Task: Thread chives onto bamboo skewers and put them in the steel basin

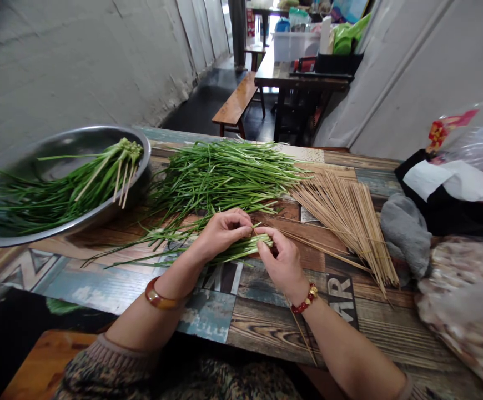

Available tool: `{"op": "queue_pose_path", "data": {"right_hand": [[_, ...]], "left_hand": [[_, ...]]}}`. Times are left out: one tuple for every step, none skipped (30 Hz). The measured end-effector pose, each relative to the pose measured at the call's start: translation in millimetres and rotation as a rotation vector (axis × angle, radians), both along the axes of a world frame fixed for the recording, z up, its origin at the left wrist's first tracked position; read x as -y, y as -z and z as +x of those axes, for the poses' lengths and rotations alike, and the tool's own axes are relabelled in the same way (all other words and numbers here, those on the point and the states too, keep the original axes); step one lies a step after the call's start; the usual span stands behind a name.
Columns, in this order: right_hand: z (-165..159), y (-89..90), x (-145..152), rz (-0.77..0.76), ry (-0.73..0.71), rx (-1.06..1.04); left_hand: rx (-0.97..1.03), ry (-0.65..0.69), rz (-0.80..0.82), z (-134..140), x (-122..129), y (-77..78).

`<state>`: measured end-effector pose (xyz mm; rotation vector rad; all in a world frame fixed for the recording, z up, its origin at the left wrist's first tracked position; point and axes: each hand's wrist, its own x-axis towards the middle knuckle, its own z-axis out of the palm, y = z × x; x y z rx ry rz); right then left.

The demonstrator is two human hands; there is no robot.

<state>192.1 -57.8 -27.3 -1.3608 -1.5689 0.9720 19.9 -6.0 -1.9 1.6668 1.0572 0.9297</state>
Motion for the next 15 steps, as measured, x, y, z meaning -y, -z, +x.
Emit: {"op": "queue_pose_path", "data": {"right_hand": [[-0.1,-0.1,0.3,-0.001,-0.001,0.005],[-0.2,-0.4,0.6,-0.002,-0.001,0.011],[-0.2,-0.9,0.9,-0.002,-0.002,0.017],[-0.2,-1.6,1.2,-0.001,-0.002,0.022],[-0.2,-2.4,1.4,-0.002,-0.002,0.027],[-0.3,-3.2,1.5,-0.002,-0.001,0.031],[-0.4,-3.8,1.5,-0.003,0.000,0.034],[-0.5,-4.3,1.4,-0.004,0.001,0.038],[-0.6,-4.5,1.3,-0.003,0.002,0.041],[-0.8,-4.4,1.1,-0.003,0.002,0.043],[-0.9,-4.0,1.0,-0.001,0.003,0.044],[-1.0,-3.5,1.0,0.001,0.004,0.043],[-1.1,-3.0,0.9,0.003,0.005,0.043],[-1.0,-2.5,1.0,0.005,0.007,0.044],[-1.0,-2.2,1.0,0.007,0.007,0.047]], "left_hand": [[0.001,-0.001,-0.003,-0.1,-0.1,0.0],[0.000,0.000,-0.005,-0.3,-0.2,0.0],[-0.001,-0.001,-0.007,-0.4,-0.2,0.0],[-0.003,0.000,-0.007,-0.4,-0.2,0.0],[-0.005,0.001,-0.006,-0.5,-0.2,-0.1],[-0.007,0.003,-0.006,-0.5,-0.2,-0.2],[-0.009,0.005,-0.006,-0.4,-0.2,-0.4],[-0.010,0.007,-0.007,-0.4,-0.1,-0.6],[-0.009,0.007,-0.009,-0.3,-0.1,-0.9],[-0.008,0.007,-0.011,-0.1,-0.1,-1.3],[-0.006,0.006,-0.013,0.0,0.0,-1.7],[-0.004,0.005,-0.015,0.1,0.0,-2.0],[-0.002,0.005,-0.016,0.3,0.1,-2.3],[0.000,0.005,-0.016,0.3,0.1,-2.5],[0.002,0.007,-0.014,0.4,0.2,-2.5]]}}
